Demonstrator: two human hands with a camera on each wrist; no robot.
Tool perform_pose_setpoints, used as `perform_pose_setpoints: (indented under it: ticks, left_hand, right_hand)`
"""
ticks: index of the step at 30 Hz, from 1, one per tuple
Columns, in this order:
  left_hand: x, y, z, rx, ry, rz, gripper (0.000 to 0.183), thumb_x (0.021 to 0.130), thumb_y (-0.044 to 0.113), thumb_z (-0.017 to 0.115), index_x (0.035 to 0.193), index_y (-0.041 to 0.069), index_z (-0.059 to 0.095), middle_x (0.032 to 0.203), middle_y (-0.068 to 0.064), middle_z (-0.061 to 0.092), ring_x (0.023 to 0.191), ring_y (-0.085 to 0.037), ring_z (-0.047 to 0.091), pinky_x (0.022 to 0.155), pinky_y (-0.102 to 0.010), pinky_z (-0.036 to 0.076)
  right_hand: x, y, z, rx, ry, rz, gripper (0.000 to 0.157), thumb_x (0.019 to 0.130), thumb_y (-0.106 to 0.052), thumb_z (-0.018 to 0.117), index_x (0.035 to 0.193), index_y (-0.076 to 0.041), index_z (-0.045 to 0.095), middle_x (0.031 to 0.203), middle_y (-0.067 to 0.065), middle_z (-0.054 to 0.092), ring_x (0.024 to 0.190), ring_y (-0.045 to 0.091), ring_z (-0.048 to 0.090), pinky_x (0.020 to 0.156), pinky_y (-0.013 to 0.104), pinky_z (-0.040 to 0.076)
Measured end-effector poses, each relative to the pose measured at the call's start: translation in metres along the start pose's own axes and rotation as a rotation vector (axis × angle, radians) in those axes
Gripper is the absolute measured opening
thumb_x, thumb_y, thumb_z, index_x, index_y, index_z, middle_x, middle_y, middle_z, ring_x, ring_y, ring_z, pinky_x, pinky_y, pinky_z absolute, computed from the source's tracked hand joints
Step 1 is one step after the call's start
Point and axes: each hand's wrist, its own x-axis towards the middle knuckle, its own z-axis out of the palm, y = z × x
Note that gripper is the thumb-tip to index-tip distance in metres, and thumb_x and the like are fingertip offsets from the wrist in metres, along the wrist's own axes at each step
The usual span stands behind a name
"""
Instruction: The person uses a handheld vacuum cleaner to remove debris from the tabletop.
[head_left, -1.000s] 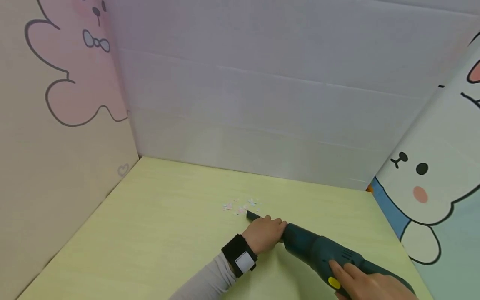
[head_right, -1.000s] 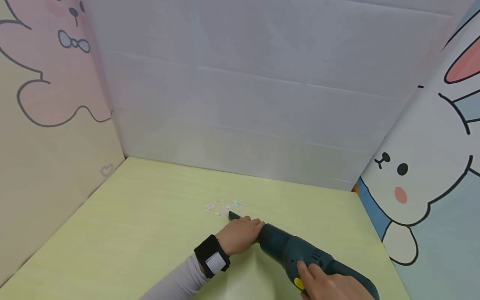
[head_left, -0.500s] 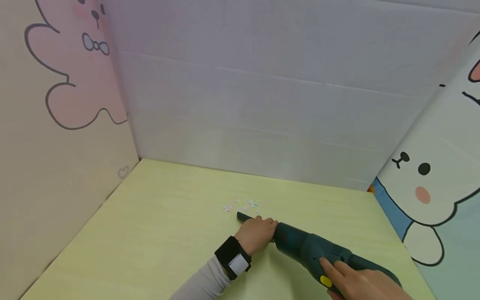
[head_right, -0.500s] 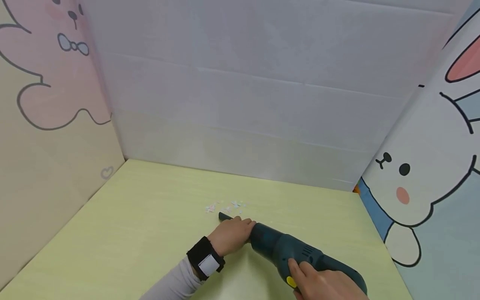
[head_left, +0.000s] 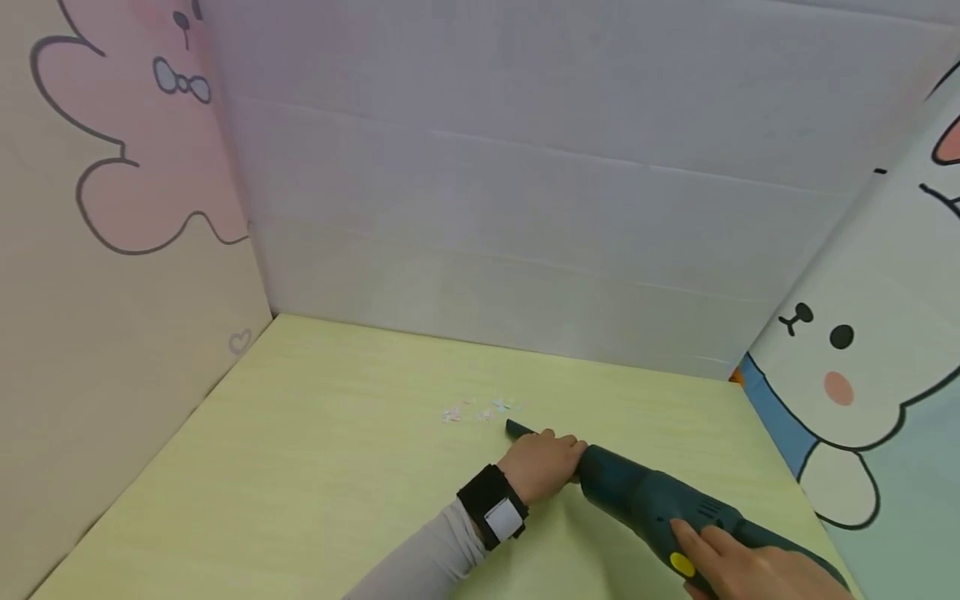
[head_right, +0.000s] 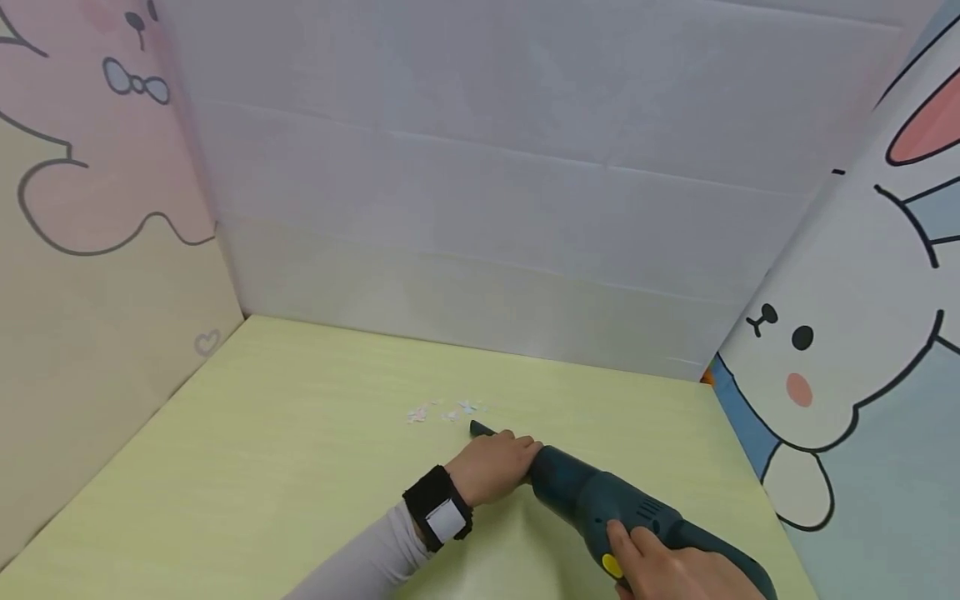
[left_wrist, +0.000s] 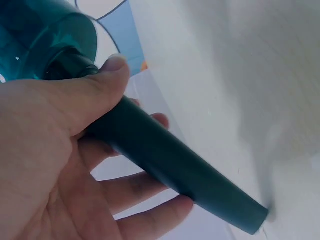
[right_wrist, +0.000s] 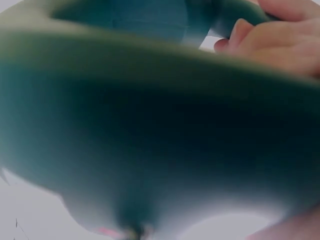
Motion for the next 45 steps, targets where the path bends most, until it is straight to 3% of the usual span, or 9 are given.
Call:
perform_pose_setpoints:
  ticks: [9,14,21,25,31,38,45]
  left_hand:
    - [0.013,-0.004,0.013,0.018,0.057,0.001,0.037,0.099,0.045,0.061,0.128,0.021,0.064,0.114,0.009,0.069,0.089,-0.013,0.065,0.073,-0.023,0.054]
    - [0.011,-0.016,0.018,0.054,0.067,-0.034,0.034,0.098,0.043,0.064,0.125,0.022,0.064,0.111,0.009,0.069,0.088,-0.014,0.066,0.072,-0.024,0.055]
    - [-0.002,-0.025,0.011,0.048,0.020,-0.067,0.034,0.097,0.040,0.067,0.125,0.021,0.065,0.110,0.008,0.070,0.085,-0.014,0.066,0.067,-0.025,0.054]
    - [-0.003,-0.023,0.005,0.023,-0.007,-0.078,0.035,0.097,0.042,0.067,0.126,0.022,0.065,0.112,0.009,0.070,0.087,-0.014,0.066,0.067,-0.025,0.054]
    - [0.013,-0.011,0.006,-0.011,-0.016,-0.045,0.038,0.099,0.043,0.063,0.131,0.022,0.063,0.118,0.010,0.068,0.090,-0.014,0.065,0.069,-0.025,0.054]
    - [0.037,0.004,0.017,-0.026,0.031,0.008,0.039,0.101,0.044,0.059,0.133,0.023,0.061,0.120,0.010,0.068,0.092,-0.012,0.065,0.074,-0.023,0.054]
    - [0.049,0.003,0.024,-0.014,0.055,0.005,0.042,0.101,0.045,0.058,0.136,0.022,0.060,0.121,0.010,0.067,0.096,-0.012,0.065,0.080,-0.023,0.054]
  right_hand:
    - [0.007,-0.003,-0.005,-0.022,0.025,0.067,0.049,0.090,-0.039,0.075,0.130,-0.012,0.067,0.081,-0.015,0.048,0.054,0.003,0.037,0.050,0.028,0.039]
    - [0.018,-0.006,-0.013,-0.019,0.035,0.014,0.048,0.090,-0.036,0.075,0.130,-0.011,0.066,0.088,-0.013,0.054,0.058,0.003,0.042,0.054,0.030,0.046]
    - [0.023,-0.009,-0.013,-0.034,0.094,-0.112,0.048,0.092,-0.034,0.074,0.129,-0.006,0.065,0.081,-0.012,0.049,0.053,0.002,0.035,0.049,0.027,0.037]
    - [0.022,-0.009,-0.015,-0.023,0.071,-0.086,0.049,0.091,-0.035,0.074,0.130,-0.007,0.065,0.083,-0.012,0.051,0.054,0.002,0.037,0.050,0.027,0.040]
    - [0.012,0.000,-0.010,-0.046,0.053,0.001,0.051,0.090,-0.038,0.075,0.131,-0.009,0.066,0.084,-0.014,0.049,0.054,0.002,0.037,0.049,0.028,0.038]
    - [0.006,0.012,-0.007,-0.119,0.022,0.122,0.052,0.088,-0.042,0.077,0.131,-0.016,0.066,0.090,-0.014,0.054,0.057,0.001,0.044,0.052,0.028,0.043]
    - [0.009,0.007,-0.018,-0.131,0.037,0.122,0.048,0.089,-0.038,0.077,0.129,-0.014,0.066,0.085,-0.011,0.052,0.056,0.003,0.041,0.052,0.028,0.041]
